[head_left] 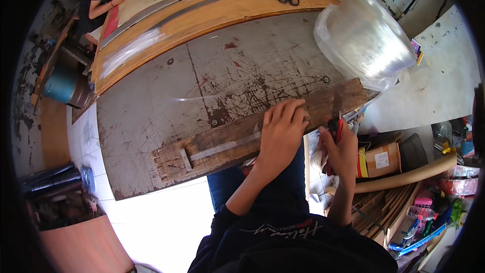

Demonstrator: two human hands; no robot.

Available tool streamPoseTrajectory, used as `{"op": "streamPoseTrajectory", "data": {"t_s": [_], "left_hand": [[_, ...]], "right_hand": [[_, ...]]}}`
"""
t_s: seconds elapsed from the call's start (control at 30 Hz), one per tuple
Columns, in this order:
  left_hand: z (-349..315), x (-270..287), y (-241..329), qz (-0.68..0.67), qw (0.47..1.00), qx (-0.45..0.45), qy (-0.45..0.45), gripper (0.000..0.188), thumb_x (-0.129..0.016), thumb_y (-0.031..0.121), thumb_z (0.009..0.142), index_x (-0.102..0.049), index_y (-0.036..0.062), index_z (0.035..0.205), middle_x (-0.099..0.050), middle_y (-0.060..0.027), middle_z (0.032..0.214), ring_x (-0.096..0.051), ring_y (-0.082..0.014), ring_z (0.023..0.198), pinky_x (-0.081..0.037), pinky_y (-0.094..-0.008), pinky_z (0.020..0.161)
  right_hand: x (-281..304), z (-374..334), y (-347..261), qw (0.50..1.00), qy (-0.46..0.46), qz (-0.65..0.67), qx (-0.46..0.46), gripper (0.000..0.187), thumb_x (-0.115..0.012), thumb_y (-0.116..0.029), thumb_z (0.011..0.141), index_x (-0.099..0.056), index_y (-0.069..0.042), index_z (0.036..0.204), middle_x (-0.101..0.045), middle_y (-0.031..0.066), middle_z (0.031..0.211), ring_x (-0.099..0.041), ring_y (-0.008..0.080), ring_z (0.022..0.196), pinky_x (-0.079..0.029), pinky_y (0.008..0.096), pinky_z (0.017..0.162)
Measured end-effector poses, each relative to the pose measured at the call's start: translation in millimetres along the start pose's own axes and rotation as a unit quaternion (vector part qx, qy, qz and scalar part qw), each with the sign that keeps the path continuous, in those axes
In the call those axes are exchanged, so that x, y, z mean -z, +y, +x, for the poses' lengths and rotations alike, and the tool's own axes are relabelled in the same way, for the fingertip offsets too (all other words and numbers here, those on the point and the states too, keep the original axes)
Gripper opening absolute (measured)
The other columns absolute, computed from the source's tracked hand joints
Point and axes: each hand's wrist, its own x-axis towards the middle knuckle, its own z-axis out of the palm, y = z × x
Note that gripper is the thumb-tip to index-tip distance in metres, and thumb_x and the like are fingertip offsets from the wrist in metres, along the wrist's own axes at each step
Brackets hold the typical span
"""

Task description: The person organizes a bundle of plastic tubing by hand, aligns a single tube against a wooden guide, and cuts the tube using a utility knife.

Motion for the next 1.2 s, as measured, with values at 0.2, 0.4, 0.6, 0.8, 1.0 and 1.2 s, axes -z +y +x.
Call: {"op": "streamPoseTrajectory", "data": {"t_s": [0.2, 0.4, 0.6, 0.8, 1.0, 1.2], "left_hand": [[-12.9, 9.9, 6.8, 0.11, 0.994, 0.012, -0.017, 0.024, -0.06, 0.01, 0.073, -0.054, 0.0073, 0.097, -0.054, -0.0036, 0.085, -0.053, -0.019, 0.078, -0.038, -0.0325, 0.074], [-17.1, 7.8, 3.2, 0.093, 0.994, -0.026, 0.044, 0.028, -0.059, 0.008, 0.075, -0.054, 0.0052, 0.102, -0.056, -0.0029, 0.076, -0.054, -0.0161, 0.071, -0.037, -0.0291, 0.071], [-21.9, 28.7, 10.8, 0.044, 0.992, -0.025, 0.116, 0.024, -0.064, 0.006, 0.072, -0.058, 0.0069, 0.095, -0.06, -0.0023, 0.078, -0.057, -0.0151, 0.071, -0.038, -0.029, 0.069], [-45.7, 77.3, -14.6, 0.107, 0.99, 0.035, 0.085, 0.014, -0.067, 0.008, 0.07, -0.065, 0.0091, 0.084, -0.061, -0.0016, 0.075, -0.058, -0.0165, 0.072, -0.039, -0.029, 0.07], [-51.5, 132.3, -26.9, 0.08, 0.993, 0.054, 0.061, 0.015, -0.067, 0.011, 0.071, -0.067, 0.0111, 0.086, -0.06, -0.0001, 0.073, -0.058, -0.0159, 0.067, -0.039, -0.0281, 0.063], [-8.8, 169.6, -47.3, 0.054, 0.993, 0.097, 0.043, 0.015, -0.063, 0.008, 0.075, -0.066, 0.0067, 0.089, -0.062, -0.0069, 0.073, -0.06, -0.0193, 0.067, -0.043, -0.0289, 0.063]], "right_hand": [[-13.4, 16.3, 2.6, 0.991, -0.013, -0.068, 0.116, 0.033, -0.063, -0.006, 0.072, -0.054, -0.002, 0.104, -0.058, 0.0142, 0.081, -0.058, 0.0254, 0.069, -0.044, 0.0323, 0.061], [-21.8, 16.7, 3.6, 0.956, 0.042, -0.13, 0.26, 0.023, -0.064, -0.003, 0.069, -0.058, 0.0, 0.092, -0.054, 0.0141, 0.085, -0.056, 0.0298, 0.071, -0.043, 0.0324, 0.064], [-11.5, 4.6, -15.7, 0.985, -0.029, 0.085, 0.148, 0.012, -0.064, -0.001, 0.073, -0.057, 0.0, 0.081, -0.054, 0.0032, 0.075, -0.046, 0.0055, 0.047, -0.034, 0.0203, 0.042], [-7.0, 7.4, -30.3, 0.967, -0.032, 0.156, 0.198, 0.013, -0.065, 0.0, 0.072, -0.056, -0.003, 0.08, -0.056, 0.0019, 0.075, -0.044, 0.0039, 0.046, -0.033, 0.0185, 0.041], [-12.7, 24.5, -66.0, 0.94, -0.082, 0.178, 0.279, 0.013, -0.064, 0.003, 0.072, -0.056, -0.003, 0.081, -0.058, 0.0029, 0.078, -0.045, 0.0041, 0.046, -0.033, 0.0178, 0.04], [4.1, 69.0, -98.8, 0.962, -0.015, 0.121, 0.246, 0.009, -0.06, -0.009, 0.078, -0.057, -0.001, 0.081, -0.051, 0.001, 0.06, -0.043, 0.006, 0.044, -0.033, 0.0208, 0.041]]}}
